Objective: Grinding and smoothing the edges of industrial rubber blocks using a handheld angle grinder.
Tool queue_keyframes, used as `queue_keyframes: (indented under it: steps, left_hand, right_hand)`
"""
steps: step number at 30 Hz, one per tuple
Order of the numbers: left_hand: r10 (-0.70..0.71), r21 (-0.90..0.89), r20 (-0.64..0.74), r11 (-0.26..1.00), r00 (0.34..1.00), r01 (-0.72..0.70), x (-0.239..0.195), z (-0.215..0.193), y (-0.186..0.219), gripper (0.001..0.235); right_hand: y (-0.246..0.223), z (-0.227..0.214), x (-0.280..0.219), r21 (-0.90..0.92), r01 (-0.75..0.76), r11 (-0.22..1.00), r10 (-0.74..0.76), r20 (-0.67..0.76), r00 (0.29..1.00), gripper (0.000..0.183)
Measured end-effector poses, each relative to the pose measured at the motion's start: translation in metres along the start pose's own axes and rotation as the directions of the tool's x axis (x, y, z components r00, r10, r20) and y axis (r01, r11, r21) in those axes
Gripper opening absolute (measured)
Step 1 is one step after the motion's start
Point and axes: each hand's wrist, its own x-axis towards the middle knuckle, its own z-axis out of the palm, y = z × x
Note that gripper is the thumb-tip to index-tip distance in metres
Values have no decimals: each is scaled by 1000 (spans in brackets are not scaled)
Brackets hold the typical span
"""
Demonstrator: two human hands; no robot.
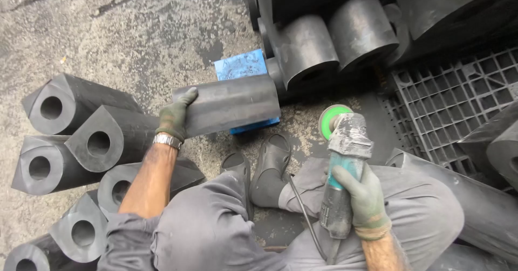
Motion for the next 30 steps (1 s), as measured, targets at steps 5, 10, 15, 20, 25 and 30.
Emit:
queue_keyframes:
  steps: [5, 10, 15, 20, 25, 30]
  left_hand:
    - [466, 574, 84, 700, 881, -425, -71, 11, 56, 82]
    - [651, 758, 384, 183, 655, -626, -133, 19, 111, 89]
    - [715, 609, 456, 184, 530, -772, -188, 21, 165, 78]
    - [821, 249, 390, 342, 417, -906, -227, 57, 181, 64]
    - [907, -221, 238, 400, 348, -890, -178, 148, 144, 55]
    - [921, -351, -50, 346, 387, -870, -107, 237, 47, 54]
  right_hand:
    - [-11, -9, -10, -1, 83, 997, -83, 15, 996, 43]
    - [-15, -30, -16, 124, 92, 988, -93, 0, 996, 44]
    - [-22, -49, -24, 302, 291, 908, -298, -27, 954, 46]
    - [-28, -52, -29, 362, 407, 839, -392, -119, 912, 54]
    - [-23, -62, -32, 331, 532, 779, -501, -180, 846, 65]
    - [-30, -67, -40, 398, 540, 742, -491, -227, 841, 81]
